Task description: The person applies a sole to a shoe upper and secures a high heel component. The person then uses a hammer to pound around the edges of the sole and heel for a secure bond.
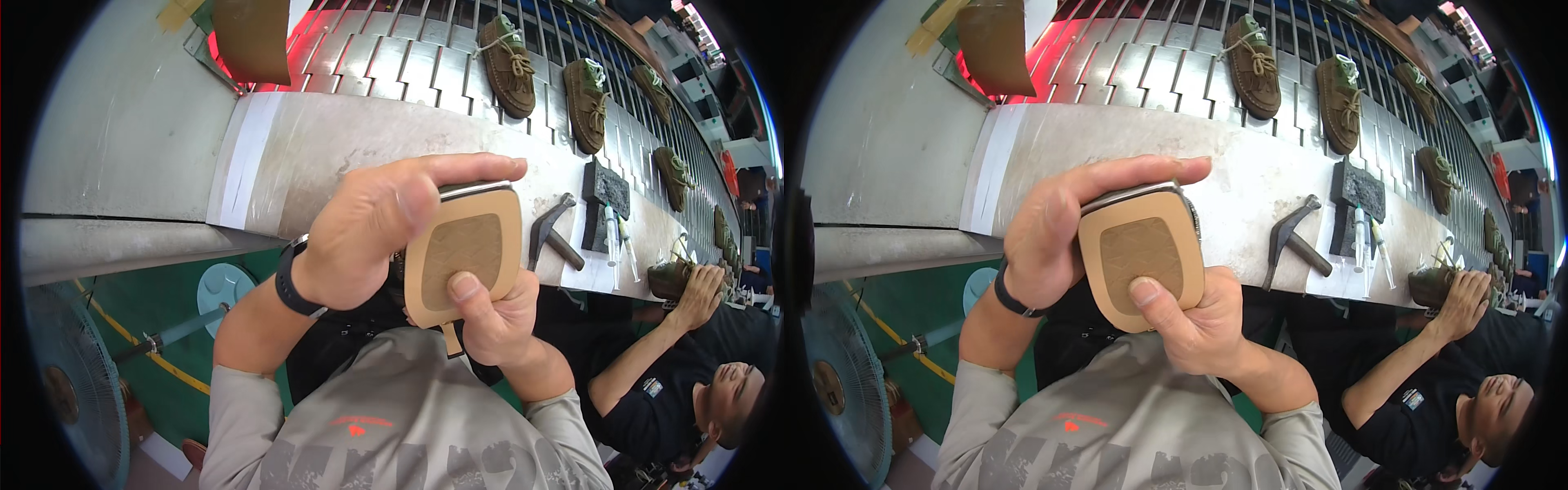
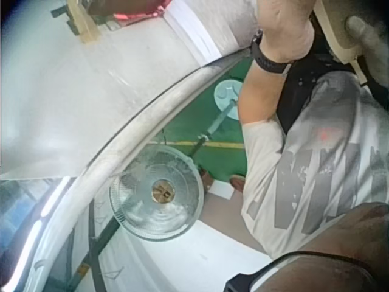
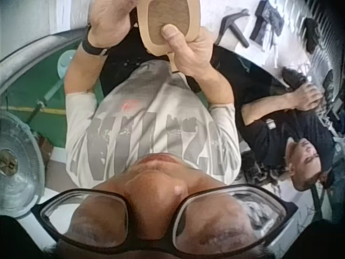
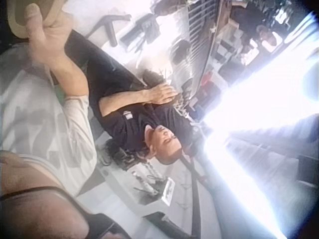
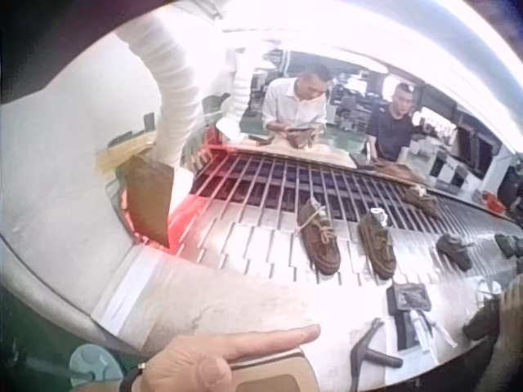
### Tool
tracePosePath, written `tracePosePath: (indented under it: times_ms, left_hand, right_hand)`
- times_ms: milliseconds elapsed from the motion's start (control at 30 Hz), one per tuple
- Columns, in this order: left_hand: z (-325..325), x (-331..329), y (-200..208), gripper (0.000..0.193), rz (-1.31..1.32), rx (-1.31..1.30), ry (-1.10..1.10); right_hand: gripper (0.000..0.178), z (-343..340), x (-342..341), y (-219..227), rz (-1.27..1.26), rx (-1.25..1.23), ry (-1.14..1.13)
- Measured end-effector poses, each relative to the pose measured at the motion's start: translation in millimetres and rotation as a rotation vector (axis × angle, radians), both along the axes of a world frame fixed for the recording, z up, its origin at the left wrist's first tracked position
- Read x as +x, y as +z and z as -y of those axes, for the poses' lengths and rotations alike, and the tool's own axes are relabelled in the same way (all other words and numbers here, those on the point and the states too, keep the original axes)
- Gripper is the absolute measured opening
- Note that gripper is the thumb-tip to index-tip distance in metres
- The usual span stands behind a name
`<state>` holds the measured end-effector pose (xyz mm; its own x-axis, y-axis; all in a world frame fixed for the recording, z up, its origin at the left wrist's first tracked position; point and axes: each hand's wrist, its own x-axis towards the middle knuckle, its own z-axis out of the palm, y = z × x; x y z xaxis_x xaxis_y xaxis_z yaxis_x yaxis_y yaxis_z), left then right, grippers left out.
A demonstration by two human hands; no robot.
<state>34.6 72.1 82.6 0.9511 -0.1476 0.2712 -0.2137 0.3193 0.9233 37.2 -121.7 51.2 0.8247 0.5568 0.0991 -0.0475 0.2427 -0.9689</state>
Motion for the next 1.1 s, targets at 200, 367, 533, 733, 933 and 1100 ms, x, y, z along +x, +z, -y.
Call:
tracePosePath:
  times_ms: [200, 367, 533, 733, 933, 1100]
  left_hand:
    - [3.0, -21.1, 28.3, 0.025, -0.106, 0.166, 0.221]
    - [-10.0, 3.9, 43.2, 0.014, -0.18, 0.403, 0.314]
    - [-33.3, 67.9, 7.5, 0.065, -0.198, -0.138, 0.224]
    - [-19.3, 58.9, -65.7, 0.084, 0.104, -0.055, -0.107]
    - [-20.5, 49.6, -52.9, 0.095, -0.029, 0.063, -0.175]
    - [-21.9, 45.8, -50.4, 0.096, -0.015, 0.078, -0.19]
  right_hand:
    - [0.022, -5.0, -8.5, -1.6, 0.122, -0.062, 0.09]
    - [0.021, -7.8, -0.4, 1.8, 0.142, -0.174, 0.138]
    - [0.035, -7.0, 40.1, -4.1, -0.172, -0.175, 0.218]
    - [0.033, -6.3, 58.8, -26.6, -0.17, 0.045, 0.108]
    - [0.03, -9.8, 56.2, -33.5, -0.118, 0.075, 0.086]
    - [0.029, -12.1, 57.0, -33.6, -0.075, 0.102, 0.108]
